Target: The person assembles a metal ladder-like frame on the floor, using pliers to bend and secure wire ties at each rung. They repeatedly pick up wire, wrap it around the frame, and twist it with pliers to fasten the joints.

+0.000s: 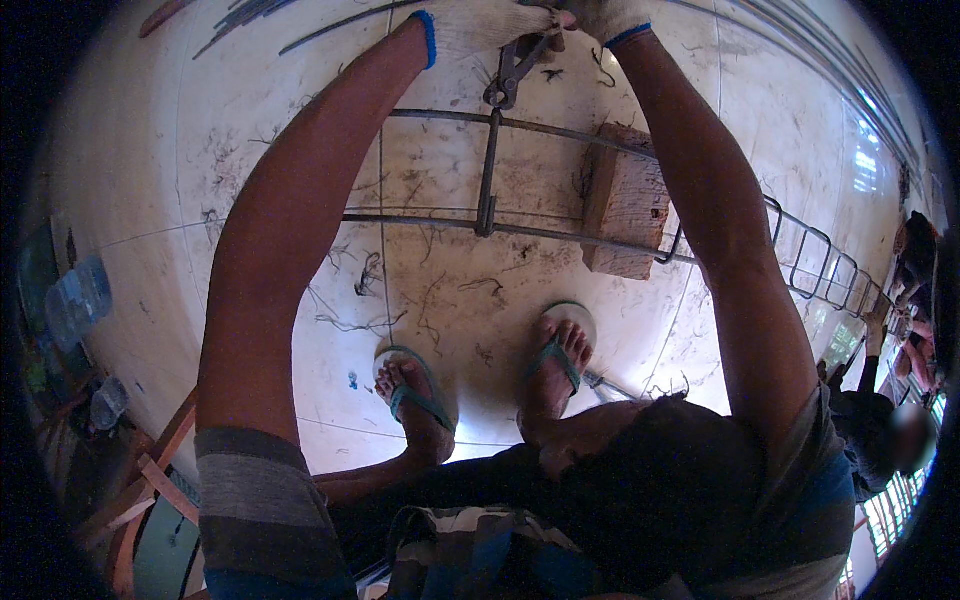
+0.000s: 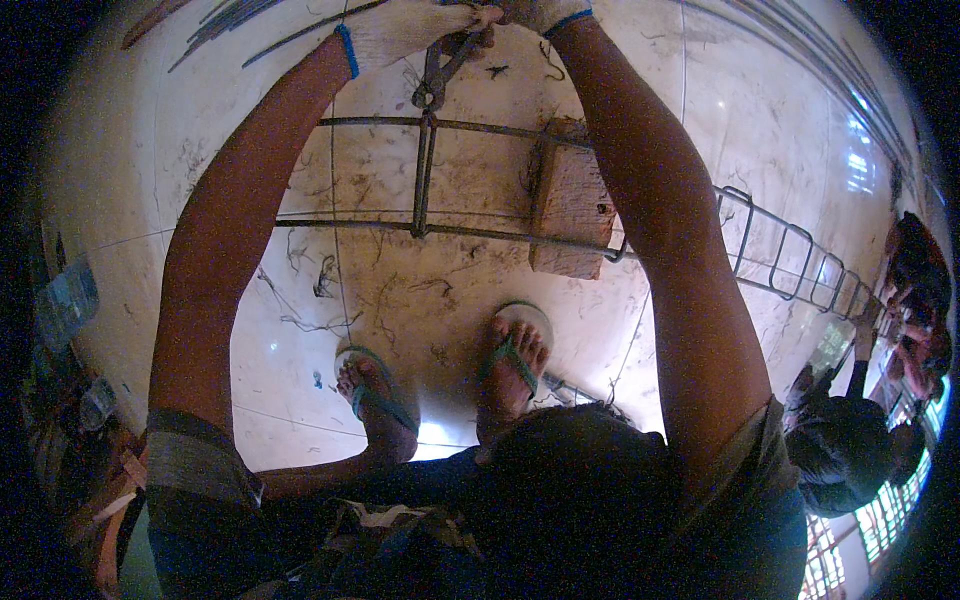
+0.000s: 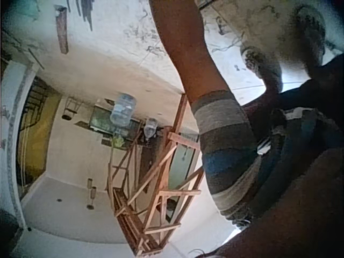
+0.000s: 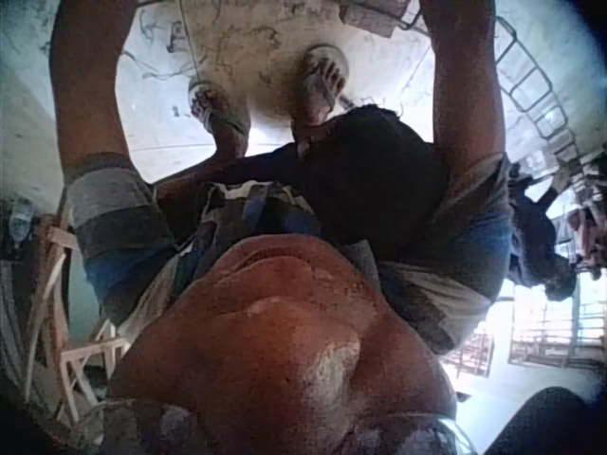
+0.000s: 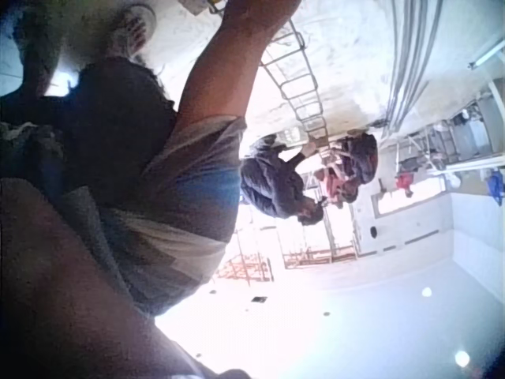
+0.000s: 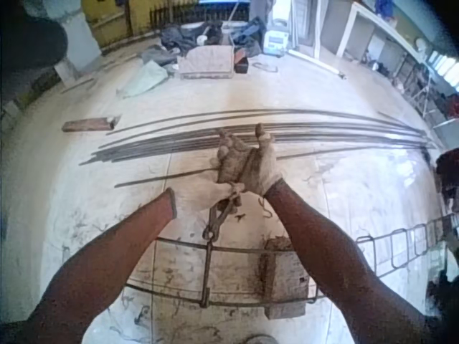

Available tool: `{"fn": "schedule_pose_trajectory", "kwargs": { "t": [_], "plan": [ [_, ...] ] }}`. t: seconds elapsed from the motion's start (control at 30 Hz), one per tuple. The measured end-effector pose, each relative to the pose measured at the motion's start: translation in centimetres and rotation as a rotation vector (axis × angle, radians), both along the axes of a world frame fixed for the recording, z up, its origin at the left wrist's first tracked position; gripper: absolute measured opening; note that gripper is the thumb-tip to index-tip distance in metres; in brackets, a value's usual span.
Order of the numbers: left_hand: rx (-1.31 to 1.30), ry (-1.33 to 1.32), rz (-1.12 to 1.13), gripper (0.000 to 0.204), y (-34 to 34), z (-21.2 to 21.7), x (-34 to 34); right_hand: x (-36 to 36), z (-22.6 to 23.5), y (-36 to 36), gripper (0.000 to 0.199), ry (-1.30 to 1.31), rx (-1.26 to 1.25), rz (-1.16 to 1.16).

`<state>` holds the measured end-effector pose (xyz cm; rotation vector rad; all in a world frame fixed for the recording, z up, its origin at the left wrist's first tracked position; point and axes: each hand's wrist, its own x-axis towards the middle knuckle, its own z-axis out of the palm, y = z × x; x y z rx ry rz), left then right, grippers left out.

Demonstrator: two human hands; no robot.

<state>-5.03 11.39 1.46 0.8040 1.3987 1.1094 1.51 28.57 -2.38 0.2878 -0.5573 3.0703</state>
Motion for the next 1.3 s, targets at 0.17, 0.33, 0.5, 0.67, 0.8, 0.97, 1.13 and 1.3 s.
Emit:
{"fn": "schedule_pose_trajectory", "kwargs": {
  "t": [0.17, 0.33, 0.5, 0.67, 0.8, 0.97, 1.13, 1.3],
  "plan": [
    [-0.269, 0.767, -0.082, 0.045, 0.4, 4.3, 0.5, -0.8, 1.8, 0.1, 0.054, -0.196, 0.071, -0.126],
    [-0.331, 1.047, 0.162, 0.057, -0.2, 6.2, 5.2, -0.8, 4.5, -0.3, 0.045, -0.3, 0.218, -0.102],
    [-0.333, 0.952, 0.529, 0.068, 1.2, 5.3, 8.2, 0.8, 6.4, -1.1, 0.047, -0.518, 0.351, -0.446],
    [-0.192, 0.911, 0.561, 0.048, 0.9, 4.2, 7.3, 1.1, 6.9, -1.7, 0.052, -0.549, 0.461, -0.451],
    [-0.157, 0.473, 0.399, 0.038, 0.2, 3.8, 5.0, 0.8, 6.5, -1.5, 0.048, -0.44, 0.471, -0.432],
    [-0.176, 0.421, 0.296, 0.039, 0.4, 4.1, 4.4, 0.0, 5.8, -1.7, 0.038, -0.293, 0.408, -0.421],
    [-0.16, 0.883, 0.704, 0.041, 0.9, 4.4, 7.6, -0.8, 8.0, -3.9, 0.028, -0.633, 0.782, -0.699],
    [-0.07, 0.874, 0.576, 0.031, 1.8, 3.2, 6.3, 0.4, 10.4, -5.2, 0.029, -0.897, 1.053, -0.792]
  ]
}}
